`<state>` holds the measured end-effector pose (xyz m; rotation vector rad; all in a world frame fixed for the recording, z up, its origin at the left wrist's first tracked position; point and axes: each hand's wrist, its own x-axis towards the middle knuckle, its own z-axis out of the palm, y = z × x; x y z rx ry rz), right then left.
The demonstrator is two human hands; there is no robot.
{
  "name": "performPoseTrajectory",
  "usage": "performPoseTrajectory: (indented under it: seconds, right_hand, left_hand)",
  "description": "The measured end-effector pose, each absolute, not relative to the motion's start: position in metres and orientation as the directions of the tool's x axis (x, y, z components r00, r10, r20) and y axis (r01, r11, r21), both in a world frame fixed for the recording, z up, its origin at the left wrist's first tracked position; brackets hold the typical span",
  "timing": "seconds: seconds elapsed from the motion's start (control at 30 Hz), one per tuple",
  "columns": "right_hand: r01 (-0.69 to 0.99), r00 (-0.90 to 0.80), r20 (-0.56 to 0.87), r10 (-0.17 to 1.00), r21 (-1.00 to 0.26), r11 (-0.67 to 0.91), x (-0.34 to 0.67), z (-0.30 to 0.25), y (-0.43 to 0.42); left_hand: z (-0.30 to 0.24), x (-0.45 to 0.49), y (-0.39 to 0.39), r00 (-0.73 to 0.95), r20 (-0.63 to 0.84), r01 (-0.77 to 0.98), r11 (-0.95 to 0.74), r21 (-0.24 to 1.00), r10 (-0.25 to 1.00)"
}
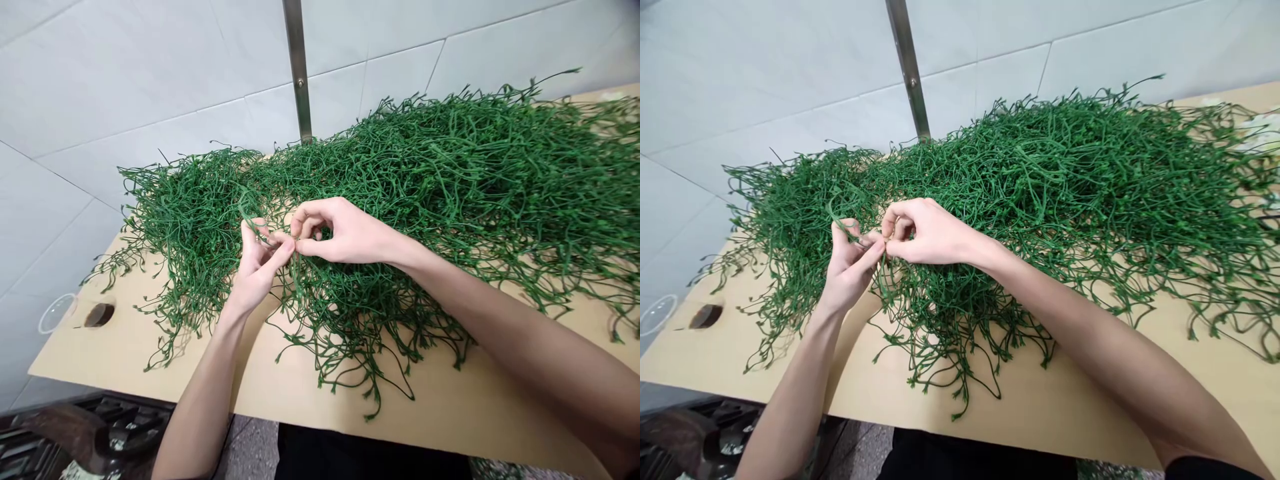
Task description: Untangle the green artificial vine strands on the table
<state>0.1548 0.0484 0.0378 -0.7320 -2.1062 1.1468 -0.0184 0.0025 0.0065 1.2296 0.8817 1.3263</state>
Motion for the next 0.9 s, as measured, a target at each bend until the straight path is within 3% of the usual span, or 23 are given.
performPoseTrajectory:
  seconds: [0.13,0.3,0.5,0.7,0.9]
  right_hand:
    - [0.265,-0.661,0.205,0.722,-0.836,0.480,0.155,0.038,0.049]
    - [0.263,-0.709,0.264,0.654,-0.762,0.592,0.155,0.038,0.048]
    - [0.207,-0.717,0.264,0.645,-0.803,0.558,0.155,0.039,0.049]
    - [0.142,-0.739,0.231,0.633,-0.865,0.481,0.152,0.038,0.047]
    - [0.109,-0.714,0.293,0.636,-0.851,0.514,0.151,0.034,0.047]
  left_hand:
    - [0.009,-0.017,0.002,0.093,0.247,-0.177,-0.228,0.957,0.964]
    - [0.009,-0.018,0.002,0.093,0.242,-0.205,-0.219,0.954,0.966]
    - [0.013,-0.018,0.001,0.142,0.124,-0.195,-0.096,0.976,0.982]
    - [0.018,-0.019,-0.002,0.212,0.135,-0.195,-0.094,0.976,0.968]
    - [0.014,-0.021,0.001,0.259,0.098,-0.216,-0.041,0.976,0.961]
